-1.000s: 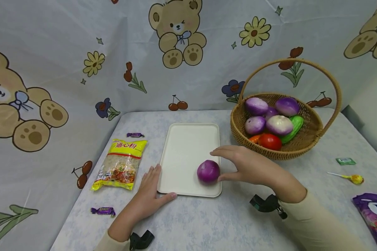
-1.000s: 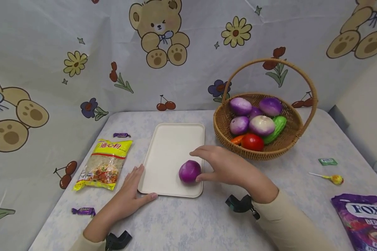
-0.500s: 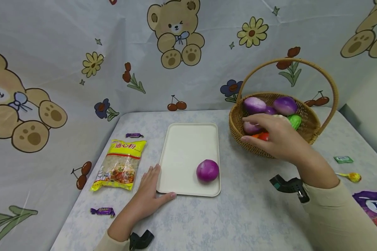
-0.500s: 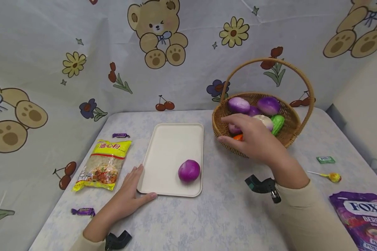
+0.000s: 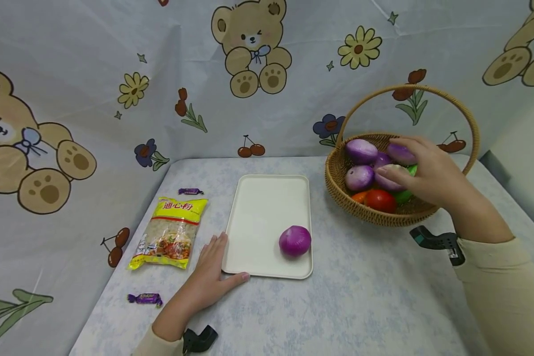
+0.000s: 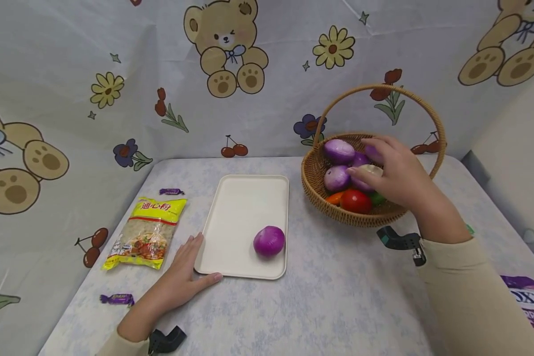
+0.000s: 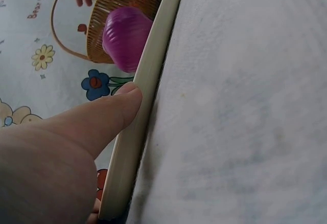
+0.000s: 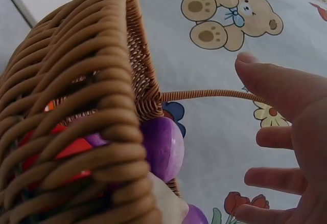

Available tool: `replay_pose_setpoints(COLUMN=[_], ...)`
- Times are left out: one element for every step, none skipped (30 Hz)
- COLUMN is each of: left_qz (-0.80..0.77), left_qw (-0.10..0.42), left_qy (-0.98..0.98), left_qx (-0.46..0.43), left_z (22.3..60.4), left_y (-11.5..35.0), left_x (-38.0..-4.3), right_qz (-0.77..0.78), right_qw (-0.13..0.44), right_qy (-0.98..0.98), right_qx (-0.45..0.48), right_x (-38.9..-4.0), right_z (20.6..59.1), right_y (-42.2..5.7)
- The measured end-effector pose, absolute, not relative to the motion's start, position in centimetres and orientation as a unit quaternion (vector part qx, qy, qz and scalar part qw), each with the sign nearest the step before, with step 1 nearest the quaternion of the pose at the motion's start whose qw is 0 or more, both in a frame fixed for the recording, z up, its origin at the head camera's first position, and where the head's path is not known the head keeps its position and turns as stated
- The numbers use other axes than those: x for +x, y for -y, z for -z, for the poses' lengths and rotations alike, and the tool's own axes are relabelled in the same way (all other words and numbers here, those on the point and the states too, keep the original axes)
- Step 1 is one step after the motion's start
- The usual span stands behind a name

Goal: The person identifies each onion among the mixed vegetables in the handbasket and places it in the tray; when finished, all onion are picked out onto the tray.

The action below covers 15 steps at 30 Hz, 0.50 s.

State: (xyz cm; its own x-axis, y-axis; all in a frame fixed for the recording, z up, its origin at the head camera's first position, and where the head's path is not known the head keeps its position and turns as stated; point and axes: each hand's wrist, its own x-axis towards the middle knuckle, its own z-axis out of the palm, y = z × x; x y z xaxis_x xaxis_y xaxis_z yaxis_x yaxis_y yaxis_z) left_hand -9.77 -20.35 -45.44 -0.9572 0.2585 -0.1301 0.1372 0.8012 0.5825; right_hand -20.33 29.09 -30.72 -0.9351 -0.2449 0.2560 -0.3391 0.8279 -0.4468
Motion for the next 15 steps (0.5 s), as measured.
replay_pose_setpoints(left_qz=[-0.299, -0.298, -0.299, -0.299, -0.299, -0.298, -0.298, -0.296, -0.296, -0.294, -0.294, -0.294, -0.294, -0.293, -0.293], left_qw=[0.098, 0.095, 0.092, 0.091, 0.092, 0.092, 0.095, 0.099, 0.102, 0.106, 0.108, 0.109, 0.110, 0.111, 0.111], left_qy=[-0.943, -0.944, -0.943, -0.944, -0.944, -0.944, -0.944, -0.944, -0.944, -0.944, -0.944, -0.944, -0.944, -0.944, -0.944], left_qx=[0.107, 0.108, 0.110, 0.110, 0.110, 0.110, 0.109, 0.107, 0.107, 0.105, 0.105, 0.104, 0.104, 0.104, 0.104], left_z=[45.4, 45.4, 45.5, 45.5, 45.5, 45.5, 45.5, 45.5, 45.5, 45.5, 45.5, 45.4, 45.4, 45.4, 45.4], left_y=[20.4, 20.4, 20.4, 20.4, 20.4, 20.4, 20.4, 20.4, 20.4, 20.4, 20.4, 20.4, 20.4, 20.4, 20.5], left_x=[-9.8, -9.8, -9.8, -9.8, -9.8, -9.8, -9.8, -9.8, -9.9, -9.9, -9.9, -9.9, -9.9, -9.8, -9.9], right_qz=[-0.252, -0.255, -0.255, -0.255, -0.253, -0.249, -0.247, -0.244, -0.239, -0.235, -0.231, -0.228, -0.227, -0.227, -0.227], right_qw=[0.089, 0.086, 0.084, 0.083, 0.083, 0.083, 0.085, 0.085, 0.084, 0.083, 0.081, 0.077, 0.073, 0.066, 0.058], right_qy=[0.951, 0.951, 0.951, 0.951, 0.951, 0.952, 0.952, 0.953, 0.954, 0.956, 0.957, 0.958, 0.959, 0.960, 0.961], right_qx=[0.153, 0.153, 0.153, 0.155, 0.155, 0.156, 0.159, 0.159, 0.158, 0.158, 0.156, 0.155, 0.154, 0.151, 0.149], right_x=[-20.4, -20.4, -20.5, -20.5, -20.5, -20.6, -20.6, -20.7, -20.8, -20.8, -20.9, -21.0, -21.1, -21.2, -21.3], right_z=[30.8, 30.9, 31.0, 31.1, 31.2, 31.3, 31.4, 31.5, 31.6, 31.7, 31.8, 31.9, 31.9, 32.0, 32.1], right_y=[-29.1, -29.1, -29.1, -29.1, -29.1, -29.0, -29.0, -29.0, -29.0, -29.0, -29.1, -29.1, -29.2, -29.2, -29.3])
